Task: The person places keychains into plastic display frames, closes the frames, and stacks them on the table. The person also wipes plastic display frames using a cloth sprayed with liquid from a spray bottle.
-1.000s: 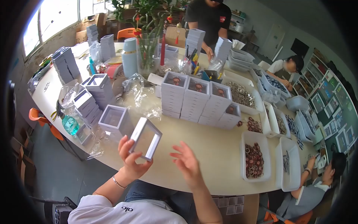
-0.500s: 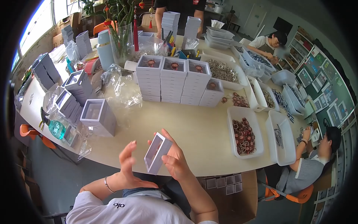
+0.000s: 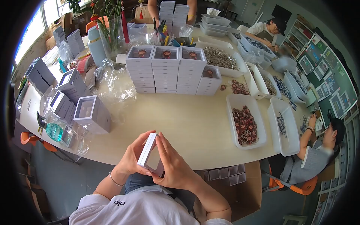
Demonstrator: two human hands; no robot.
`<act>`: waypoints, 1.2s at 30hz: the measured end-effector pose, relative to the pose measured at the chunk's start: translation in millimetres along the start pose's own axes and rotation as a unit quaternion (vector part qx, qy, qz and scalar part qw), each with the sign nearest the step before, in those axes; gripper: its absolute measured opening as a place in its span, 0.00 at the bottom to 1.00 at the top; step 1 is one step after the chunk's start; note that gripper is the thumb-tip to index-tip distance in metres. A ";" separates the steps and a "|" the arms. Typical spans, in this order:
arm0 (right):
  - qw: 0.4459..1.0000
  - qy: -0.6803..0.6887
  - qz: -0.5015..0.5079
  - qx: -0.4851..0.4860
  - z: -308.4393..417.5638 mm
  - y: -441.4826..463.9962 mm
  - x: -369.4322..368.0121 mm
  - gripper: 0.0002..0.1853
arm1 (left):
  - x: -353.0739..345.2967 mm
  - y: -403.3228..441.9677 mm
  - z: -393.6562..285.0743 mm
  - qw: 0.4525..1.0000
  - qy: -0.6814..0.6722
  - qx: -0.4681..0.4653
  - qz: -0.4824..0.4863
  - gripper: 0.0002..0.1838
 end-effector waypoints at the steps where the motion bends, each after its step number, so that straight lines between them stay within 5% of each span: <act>1: 1.000 0.011 0.012 0.006 -2.0 -0.7 2.4 0.57 | -1.3 -0.6 1.1 1.000 -0.013 0.013 -0.011 0.66; 14: 0.997 0.055 0.042 -0.036 -10.4 -16.2 -3.2 0.59 | -6.9 -15.0 20.0 0.996 0.086 0.020 -0.015 0.63; 20: 0.974 0.154 0.133 -0.103 -25.0 -14.6 13.8 0.57 | -8.2 -12.5 26.3 0.995 -0.004 0.090 -0.033 0.61; 32: 0.977 0.141 0.119 -0.109 -26.2 -11.9 2.8 0.58 | 3.4 -17.6 37.4 0.991 0.091 0.078 -0.055 0.59; 36: 0.954 0.229 0.153 -0.120 -37.8 -5.6 15.4 0.55 | 7.2 -11.9 31.8 0.994 0.004 0.095 -0.052 0.58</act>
Point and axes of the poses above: each hand's wrist, its own y-axis towards the middle knuckle, its own x-axis out of the back of the hand, z = x × y, the point moved 3 cm from there along y, towards the middle knuckle, and after that the axes turned 14 degrees about -y, right-handed, at the moved point
